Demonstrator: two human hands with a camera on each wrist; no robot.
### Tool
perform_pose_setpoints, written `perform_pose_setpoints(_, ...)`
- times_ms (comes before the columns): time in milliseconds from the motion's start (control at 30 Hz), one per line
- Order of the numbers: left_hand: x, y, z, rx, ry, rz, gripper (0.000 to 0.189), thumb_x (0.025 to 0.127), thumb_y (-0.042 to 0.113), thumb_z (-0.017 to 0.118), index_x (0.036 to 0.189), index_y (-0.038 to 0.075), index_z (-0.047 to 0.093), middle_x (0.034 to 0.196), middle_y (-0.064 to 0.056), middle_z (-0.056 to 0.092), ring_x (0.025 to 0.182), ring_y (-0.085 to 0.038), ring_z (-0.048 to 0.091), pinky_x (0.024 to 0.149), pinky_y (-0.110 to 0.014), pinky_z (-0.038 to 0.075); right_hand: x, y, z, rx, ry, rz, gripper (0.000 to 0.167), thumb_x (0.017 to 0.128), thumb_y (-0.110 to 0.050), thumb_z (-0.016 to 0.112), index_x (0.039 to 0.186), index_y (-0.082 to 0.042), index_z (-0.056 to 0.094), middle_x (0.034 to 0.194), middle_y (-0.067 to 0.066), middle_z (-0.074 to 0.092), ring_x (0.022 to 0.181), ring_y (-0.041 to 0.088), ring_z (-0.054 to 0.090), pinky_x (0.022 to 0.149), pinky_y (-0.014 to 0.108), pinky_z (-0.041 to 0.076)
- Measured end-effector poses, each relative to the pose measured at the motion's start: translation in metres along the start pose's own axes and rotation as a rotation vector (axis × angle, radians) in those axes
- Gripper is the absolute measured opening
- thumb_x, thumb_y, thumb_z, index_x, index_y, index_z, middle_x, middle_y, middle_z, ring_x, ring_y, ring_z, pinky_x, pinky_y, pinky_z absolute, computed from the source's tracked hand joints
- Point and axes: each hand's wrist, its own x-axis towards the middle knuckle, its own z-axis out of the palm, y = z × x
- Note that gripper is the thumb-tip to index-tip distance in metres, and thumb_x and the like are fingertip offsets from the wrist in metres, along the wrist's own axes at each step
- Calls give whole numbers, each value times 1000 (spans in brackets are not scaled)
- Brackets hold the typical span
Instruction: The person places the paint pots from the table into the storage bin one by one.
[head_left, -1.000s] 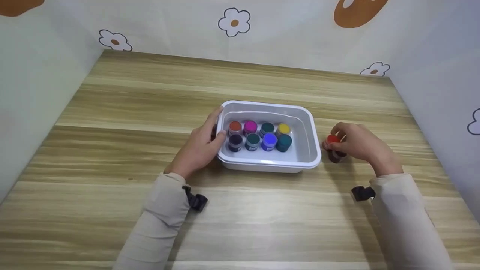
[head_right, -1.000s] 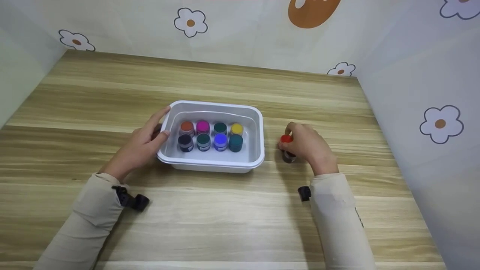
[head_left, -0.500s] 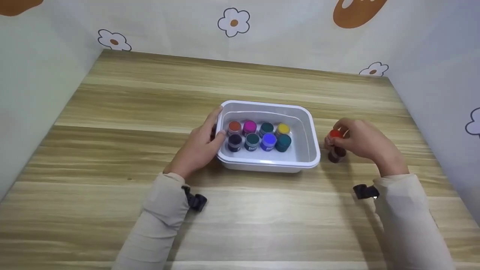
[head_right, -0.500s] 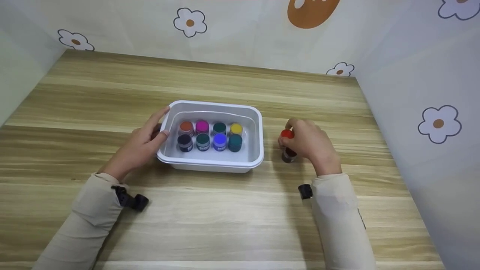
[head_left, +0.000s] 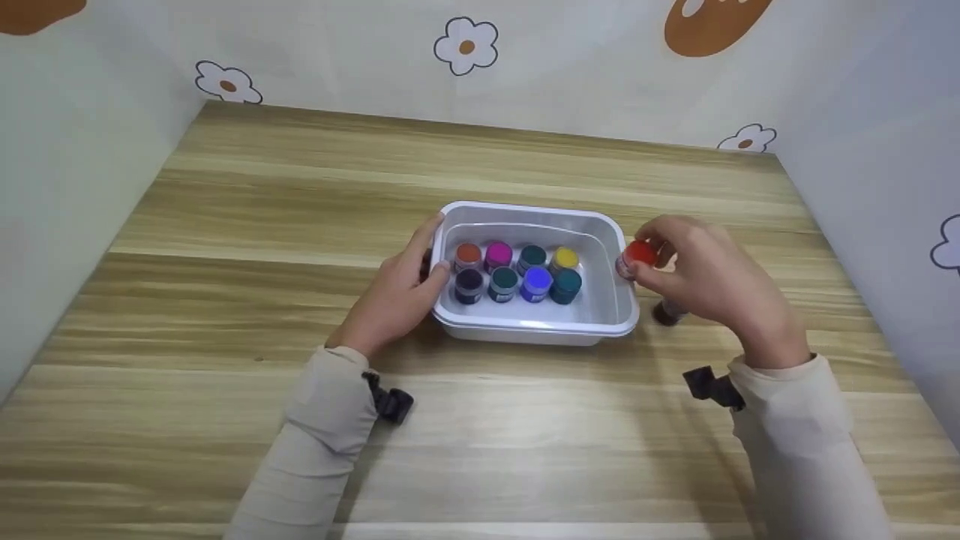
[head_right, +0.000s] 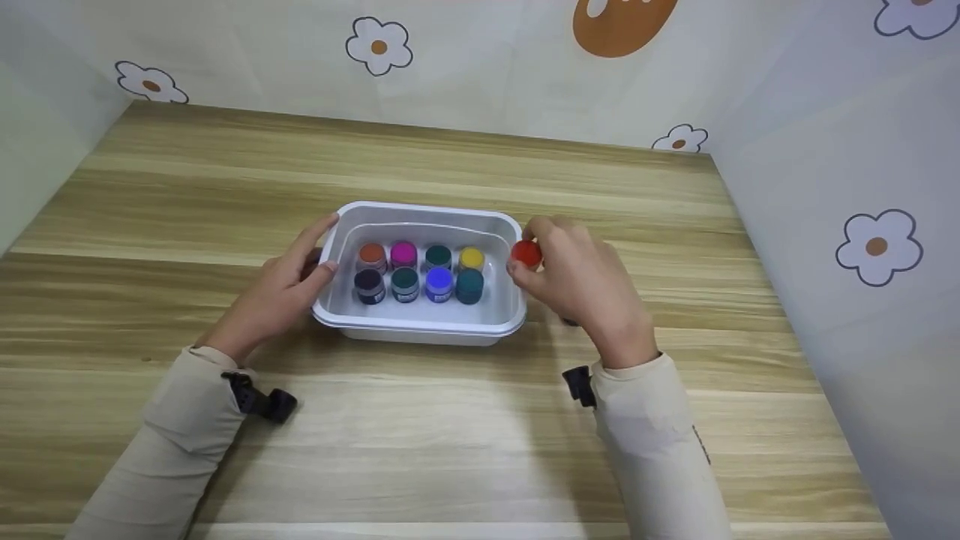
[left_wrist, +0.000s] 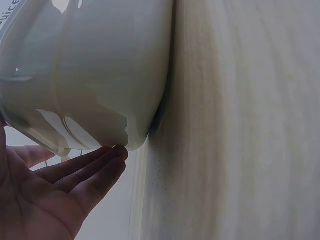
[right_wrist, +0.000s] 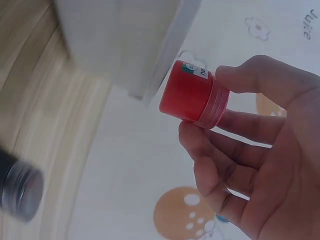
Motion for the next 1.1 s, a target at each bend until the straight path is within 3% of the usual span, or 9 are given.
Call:
perform_pose_setpoints(200,1,1,0,0,-1,-15,67,101,28,49,160,26,18,157,-14,36,142,-29,38,117,-47,31,10,-28,12,47,2,-96,25,89,-18,72,106,-1,68,92,8,68,85,23,63,75,38,56)
perform_pose_setpoints(367,1,1,0,4,1,-18,67,101,29,49,160,27,18,157,-14,36,142,-30,39,116,-49,31,24,-50,29,86,-52,-141,25,87,-14,73,107,1,67,93,9,67,85,22,63,77,37,58)
perform_pose_setpoints(633,1,0,1,5,1,-20,67,101,29,49,160,27,18,157,-13,36,141,-28,40,117,-47,31,43,-79,62,72,-108,-260,20,85,-13,73,99,-1,66,85,7,63,76,19,56,67,31,51)
perform_pose_setpoints(833,1,-1,1,5,5,2,65,100,27,48,159,25,20,151,-16,45,132,-27,49,113,-48,38,54,-93,78,64,-187,-323,18,86,-15,74,99,-3,68,84,3,64,74,16,57,65,26,50)
perform_pose_setpoints(1100,1,-1,0,-7,-7,-8,65,101,26,48,159,25,19,152,-14,43,131,-24,50,112,-46,40,69,-100,87,22,-288,-346,19,87,-15,74,103,-6,70,87,3,65,77,14,58,70,27,52)
